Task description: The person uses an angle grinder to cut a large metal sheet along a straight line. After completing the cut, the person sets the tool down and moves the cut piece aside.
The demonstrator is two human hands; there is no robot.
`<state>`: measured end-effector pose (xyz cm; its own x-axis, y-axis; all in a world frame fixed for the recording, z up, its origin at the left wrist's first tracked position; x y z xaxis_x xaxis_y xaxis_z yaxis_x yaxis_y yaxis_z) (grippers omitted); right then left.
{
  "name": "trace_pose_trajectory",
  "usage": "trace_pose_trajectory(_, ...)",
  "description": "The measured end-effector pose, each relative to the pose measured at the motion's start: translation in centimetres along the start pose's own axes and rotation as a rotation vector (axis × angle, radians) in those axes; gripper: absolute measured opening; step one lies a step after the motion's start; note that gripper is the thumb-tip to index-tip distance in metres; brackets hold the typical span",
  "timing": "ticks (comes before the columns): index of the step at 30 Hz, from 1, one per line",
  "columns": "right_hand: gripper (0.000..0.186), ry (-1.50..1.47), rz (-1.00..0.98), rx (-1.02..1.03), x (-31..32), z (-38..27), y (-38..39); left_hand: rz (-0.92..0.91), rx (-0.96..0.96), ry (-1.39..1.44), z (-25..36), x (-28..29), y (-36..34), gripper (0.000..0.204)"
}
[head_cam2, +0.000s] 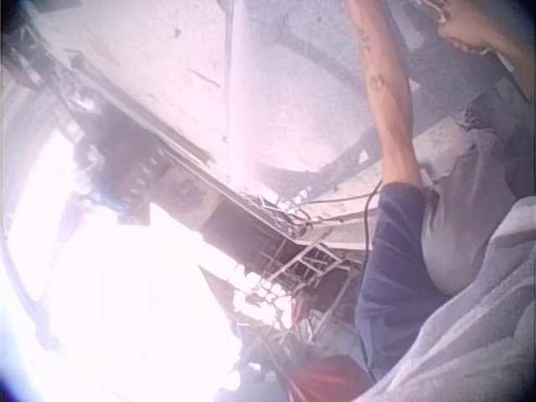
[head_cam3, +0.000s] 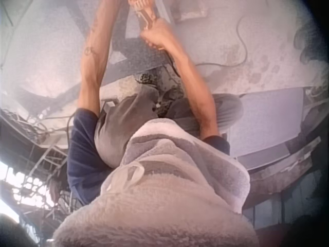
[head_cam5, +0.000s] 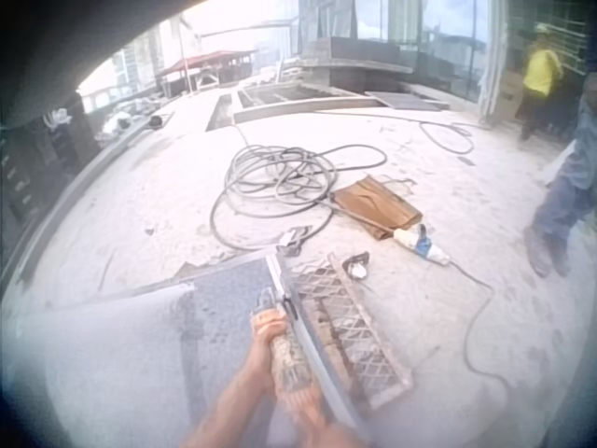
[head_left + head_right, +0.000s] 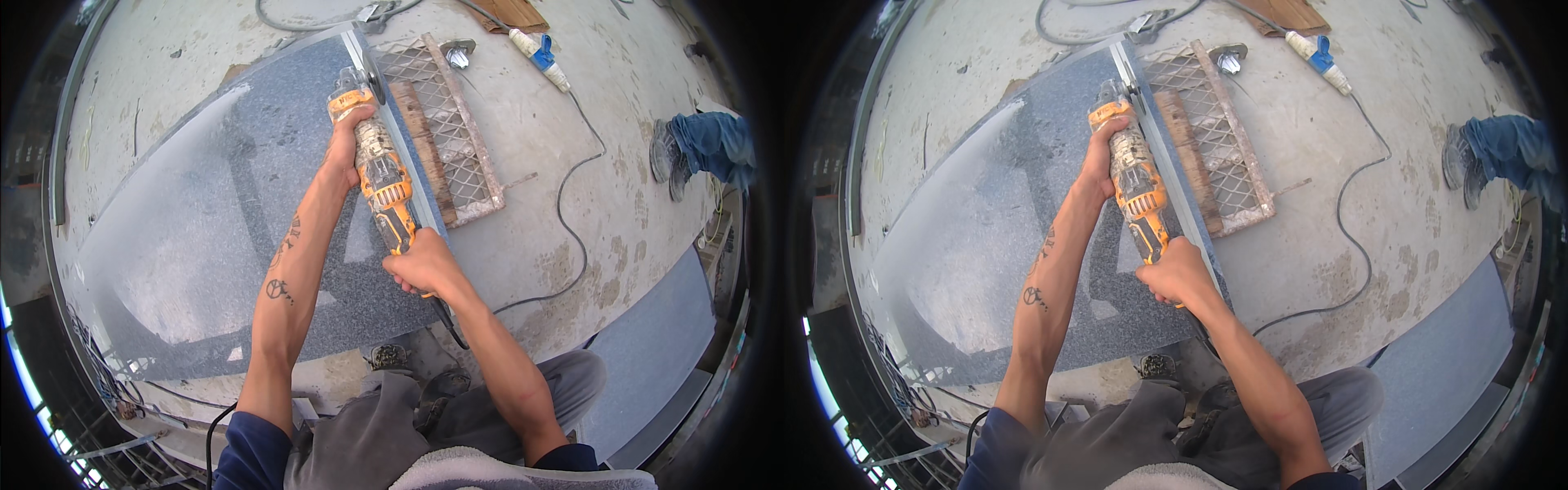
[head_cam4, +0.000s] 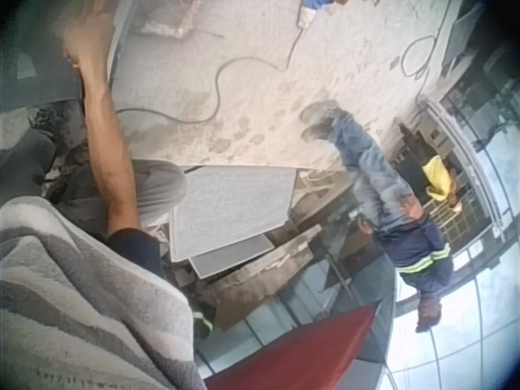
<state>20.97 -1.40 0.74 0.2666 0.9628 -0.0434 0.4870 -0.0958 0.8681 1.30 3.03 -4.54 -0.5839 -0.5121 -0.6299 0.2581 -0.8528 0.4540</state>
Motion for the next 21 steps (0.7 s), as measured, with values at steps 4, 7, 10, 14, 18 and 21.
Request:
trace_pose_trajectory(4,0.015,-0.007,-0.003,-0.004,0.0,0.3,0.0,-0.002,-0.004,-0.013,-0.1,-0.1,0.2,0.043)
trace_pose_trajectory(7,0.015,0.0,-0.001,-0.009,0.0,0.4,0.1,-0.001,-0.005,-0.014,-0.2,-0.2,0.3,0.044)
trace_pose_trajectory(10,0.015,0.001,0.003,-0.016,0.0,0.4,0.2,0.001,-0.005,-0.023,-0.2,-0.2,0.4,0.044)
trace_pose_trajectory(14,0.015,0.004,-0.001,-0.025,-0.1,0.5,0.3,-0.001,-0.006,-0.028,-0.2,-0.3,0.5,0.043)
trace_pose_trajectory(18,0.016,0.003,-0.011,-0.027,-0.4,1.0,0.6,0.017,0.01,-0.017,-0.6,-0.2,1.2,0.044)
trace_pose_trajectory(21,0.016,0.007,-0.007,-0.027,-0.5,1.2,0.6,0.008,0.005,-0.01,-0.8,-0.4,1.3,0.044)
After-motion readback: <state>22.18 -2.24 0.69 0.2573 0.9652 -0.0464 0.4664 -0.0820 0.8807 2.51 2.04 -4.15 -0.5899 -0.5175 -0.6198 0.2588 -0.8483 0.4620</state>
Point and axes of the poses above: each hand's wrist, its own y-axis away from the middle knuckle, its own x-axis out of the back of the hand, z = x × y, the point moved 7 cm from there along -y, towards the middle knuckle, and after that the axes turned 13 degrees about -z, right-handed, at the moved point
